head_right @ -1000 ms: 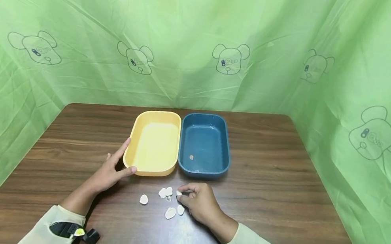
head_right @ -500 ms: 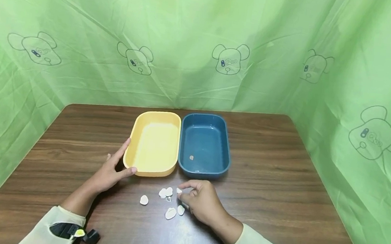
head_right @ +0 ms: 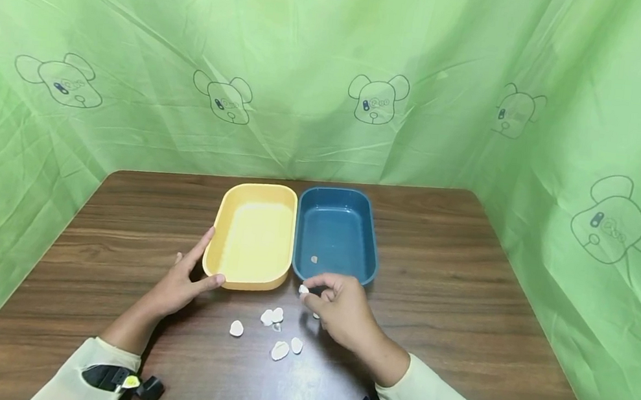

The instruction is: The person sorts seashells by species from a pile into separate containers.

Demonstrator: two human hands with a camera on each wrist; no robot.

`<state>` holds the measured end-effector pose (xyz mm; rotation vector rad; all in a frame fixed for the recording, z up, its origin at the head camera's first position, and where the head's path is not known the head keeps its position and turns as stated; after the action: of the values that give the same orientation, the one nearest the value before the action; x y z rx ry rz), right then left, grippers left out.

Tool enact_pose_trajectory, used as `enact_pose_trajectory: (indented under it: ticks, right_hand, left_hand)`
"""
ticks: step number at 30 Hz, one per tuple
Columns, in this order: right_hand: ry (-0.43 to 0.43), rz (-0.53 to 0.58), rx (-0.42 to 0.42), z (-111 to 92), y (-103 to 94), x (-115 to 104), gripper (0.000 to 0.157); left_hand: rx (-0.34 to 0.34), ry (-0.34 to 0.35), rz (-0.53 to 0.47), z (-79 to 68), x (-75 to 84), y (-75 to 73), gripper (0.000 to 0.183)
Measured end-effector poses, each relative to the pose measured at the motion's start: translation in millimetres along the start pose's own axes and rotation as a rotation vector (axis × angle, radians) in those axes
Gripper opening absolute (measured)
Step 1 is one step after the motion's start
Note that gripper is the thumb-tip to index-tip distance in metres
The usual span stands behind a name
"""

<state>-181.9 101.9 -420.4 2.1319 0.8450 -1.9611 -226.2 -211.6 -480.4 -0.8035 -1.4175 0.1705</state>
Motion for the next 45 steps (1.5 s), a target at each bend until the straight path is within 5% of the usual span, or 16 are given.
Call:
enact_pose_trajectory:
  ticks: [23, 35, 45]
  right_hand:
    - [0.037, 0.055, 0.124, 37, -52.7, -3, 0.028]
    - [0.03, 0.052, 0.119, 32, -51.7, -8, 0.027]
    - [-0.005, 0.079, 0.091, 29, -30.1, -10, 0.026]
  left_hand:
    - [-0.007, -0.002, 0.002, -0.6, -0.5, 0.3, 0.108]
    - [0.0, -0.003, -0.001, -1.2, 1.0, -0.1, 0.108]
    - [0.002, -0.001, -0.002, -1.1, 1.9, -0.3, 0.108]
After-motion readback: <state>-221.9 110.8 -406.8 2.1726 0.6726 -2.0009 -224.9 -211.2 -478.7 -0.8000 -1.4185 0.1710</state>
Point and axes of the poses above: each hand's wrist, its own z-axis towards the middle knuckle, its own y-axis out of the palm, x = y × z, the point moved 10 cm from there along z, towards the middle knuckle, and after that the axes turned 13 degrees about -x, right-handed, at the moved point
